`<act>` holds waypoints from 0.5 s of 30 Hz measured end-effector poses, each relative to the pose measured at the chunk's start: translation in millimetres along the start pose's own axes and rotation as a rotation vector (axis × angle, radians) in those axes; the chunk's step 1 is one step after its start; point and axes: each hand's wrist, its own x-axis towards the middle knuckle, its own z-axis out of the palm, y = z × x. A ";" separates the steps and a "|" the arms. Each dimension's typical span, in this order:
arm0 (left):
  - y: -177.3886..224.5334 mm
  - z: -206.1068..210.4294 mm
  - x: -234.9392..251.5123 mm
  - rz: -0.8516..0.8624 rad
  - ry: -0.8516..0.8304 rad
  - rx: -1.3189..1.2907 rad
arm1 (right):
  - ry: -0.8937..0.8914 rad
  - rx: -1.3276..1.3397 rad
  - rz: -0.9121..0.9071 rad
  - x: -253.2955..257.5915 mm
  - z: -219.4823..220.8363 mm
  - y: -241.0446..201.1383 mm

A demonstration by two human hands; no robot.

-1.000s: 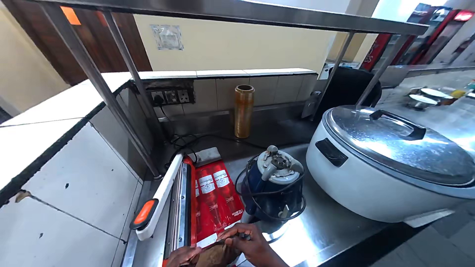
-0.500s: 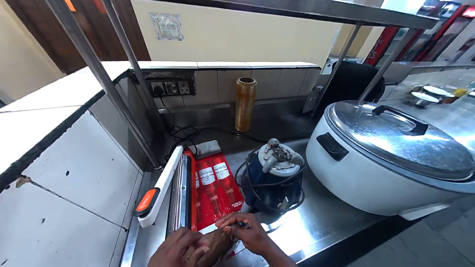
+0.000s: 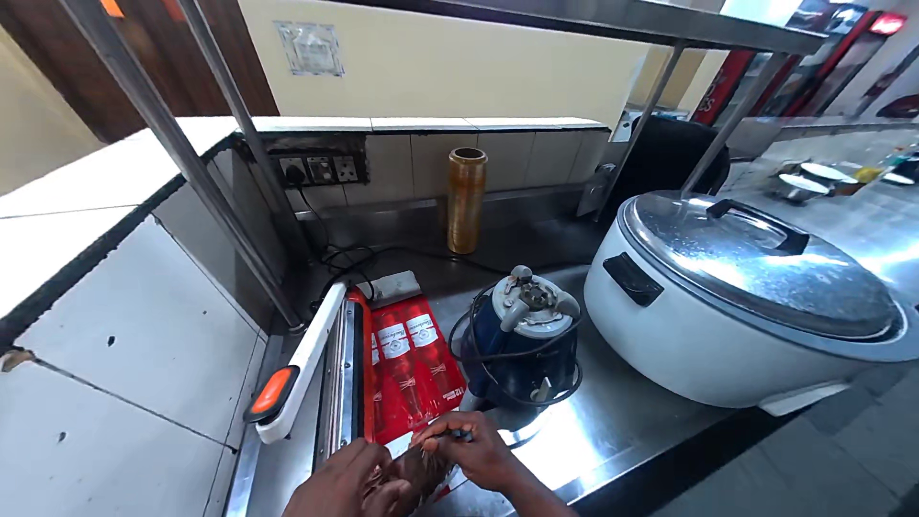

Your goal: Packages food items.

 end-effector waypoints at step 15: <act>-14.0 7.5 10.5 0.194 0.118 0.002 | -0.072 0.040 0.048 1.4 -19.3 -3.9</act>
